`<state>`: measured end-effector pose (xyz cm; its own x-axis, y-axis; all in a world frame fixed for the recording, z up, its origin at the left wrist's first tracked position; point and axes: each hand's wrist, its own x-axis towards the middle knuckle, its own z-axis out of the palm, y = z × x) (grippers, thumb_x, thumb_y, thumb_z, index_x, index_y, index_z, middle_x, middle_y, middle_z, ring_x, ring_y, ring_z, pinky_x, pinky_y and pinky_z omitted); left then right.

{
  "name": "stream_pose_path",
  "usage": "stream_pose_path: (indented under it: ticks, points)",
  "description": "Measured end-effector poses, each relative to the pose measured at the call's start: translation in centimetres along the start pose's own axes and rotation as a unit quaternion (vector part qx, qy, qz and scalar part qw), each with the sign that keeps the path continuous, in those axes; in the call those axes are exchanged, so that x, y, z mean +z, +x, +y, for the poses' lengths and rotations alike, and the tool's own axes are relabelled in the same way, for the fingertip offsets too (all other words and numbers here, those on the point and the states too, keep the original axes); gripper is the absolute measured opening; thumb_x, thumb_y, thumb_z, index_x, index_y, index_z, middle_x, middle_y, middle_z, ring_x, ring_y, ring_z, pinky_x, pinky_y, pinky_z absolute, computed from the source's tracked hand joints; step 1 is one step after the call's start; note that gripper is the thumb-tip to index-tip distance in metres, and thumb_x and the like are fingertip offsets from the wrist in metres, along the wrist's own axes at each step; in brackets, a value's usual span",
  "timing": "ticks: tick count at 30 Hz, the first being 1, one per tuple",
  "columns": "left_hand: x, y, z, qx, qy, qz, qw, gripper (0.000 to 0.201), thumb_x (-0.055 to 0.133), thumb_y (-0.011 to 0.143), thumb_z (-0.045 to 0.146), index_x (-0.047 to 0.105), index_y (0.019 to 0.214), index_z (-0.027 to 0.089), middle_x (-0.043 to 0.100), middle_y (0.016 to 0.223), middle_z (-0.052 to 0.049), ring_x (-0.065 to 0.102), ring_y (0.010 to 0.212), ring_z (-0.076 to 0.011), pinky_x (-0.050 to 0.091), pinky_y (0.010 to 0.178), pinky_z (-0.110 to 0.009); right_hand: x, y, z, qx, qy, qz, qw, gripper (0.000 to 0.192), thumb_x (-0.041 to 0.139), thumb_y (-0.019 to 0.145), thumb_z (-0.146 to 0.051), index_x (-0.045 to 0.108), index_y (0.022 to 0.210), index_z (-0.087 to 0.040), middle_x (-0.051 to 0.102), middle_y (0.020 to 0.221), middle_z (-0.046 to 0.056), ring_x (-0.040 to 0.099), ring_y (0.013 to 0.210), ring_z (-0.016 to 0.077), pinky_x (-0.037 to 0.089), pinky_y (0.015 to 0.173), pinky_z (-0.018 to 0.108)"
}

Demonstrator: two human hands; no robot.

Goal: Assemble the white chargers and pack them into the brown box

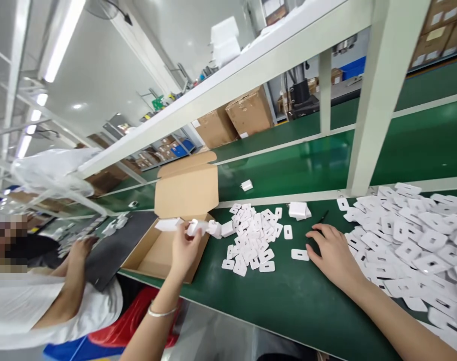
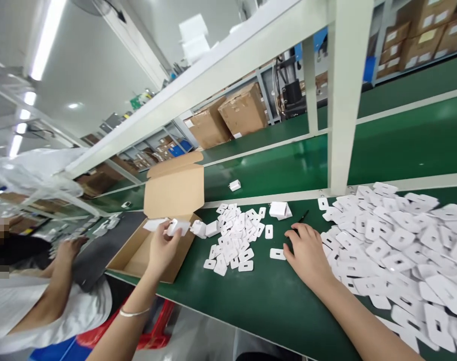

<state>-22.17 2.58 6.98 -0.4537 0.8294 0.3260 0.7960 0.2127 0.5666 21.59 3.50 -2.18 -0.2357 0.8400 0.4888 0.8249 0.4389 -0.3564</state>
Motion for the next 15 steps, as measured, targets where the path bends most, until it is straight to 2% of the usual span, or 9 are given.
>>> stream_pose_path:
  ticks: [4,8,10,15]
  points:
    - [-2.9,3.9,-4.6,-0.096,0.087,-0.010,0.991,0.041,0.063,0.082,0.036,0.060,0.117,0.015,0.072,0.090,-0.010,0.072,0.079,-0.0297,0.055,0.080,-0.040,0.2,-0.1,-0.2,-0.011,0.008,-0.001,1.000,0.028,0.049,0.099,-0.029,0.074,0.105,-0.017,0.070,0.119,0.017,0.066,0.114,0.0368,0.055,0.091,0.053]
    - [-3.0,7.5,-7.6,-0.148,0.152,-0.041,0.976,0.040,0.066,0.081,0.022,0.060,0.119,0.011,0.069,0.072,-0.006,0.072,0.084,-0.0314,0.053,0.080,-0.037,0.0,-0.1,-0.2,-0.014,0.018,0.003,1.000,0.027,0.050,0.099,-0.030,0.073,0.105,-0.017,0.069,0.118,0.016,0.066,0.113,0.0369,0.054,0.089,0.053]
    - [-2.3,9.1,-8.7,-0.167,0.174,-0.053,0.969,0.038,0.070,0.085,0.022,0.061,0.120,0.010,0.070,0.076,-0.006,0.071,0.088,-0.0290,0.054,0.082,-0.037,-0.1,0.0,-0.1,-0.015,0.024,0.011,1.000,0.025,0.052,0.099,-0.031,0.073,0.105,-0.018,0.069,0.118,0.016,0.066,0.112,0.0366,0.054,0.089,0.053]
    - [-0.8,12.2,-10.6,-0.205,0.203,-0.068,0.955,0.031,0.069,0.100,0.034,0.064,0.124,0.014,0.071,0.112,-0.008,0.070,0.094,-0.0197,0.061,0.087,-0.039,-0.8,0.4,-0.1,-0.010,0.050,0.034,0.998,0.021,0.053,0.100,-0.033,0.071,0.102,-0.021,0.068,0.115,0.013,0.065,0.109,0.0340,0.054,0.088,0.050]
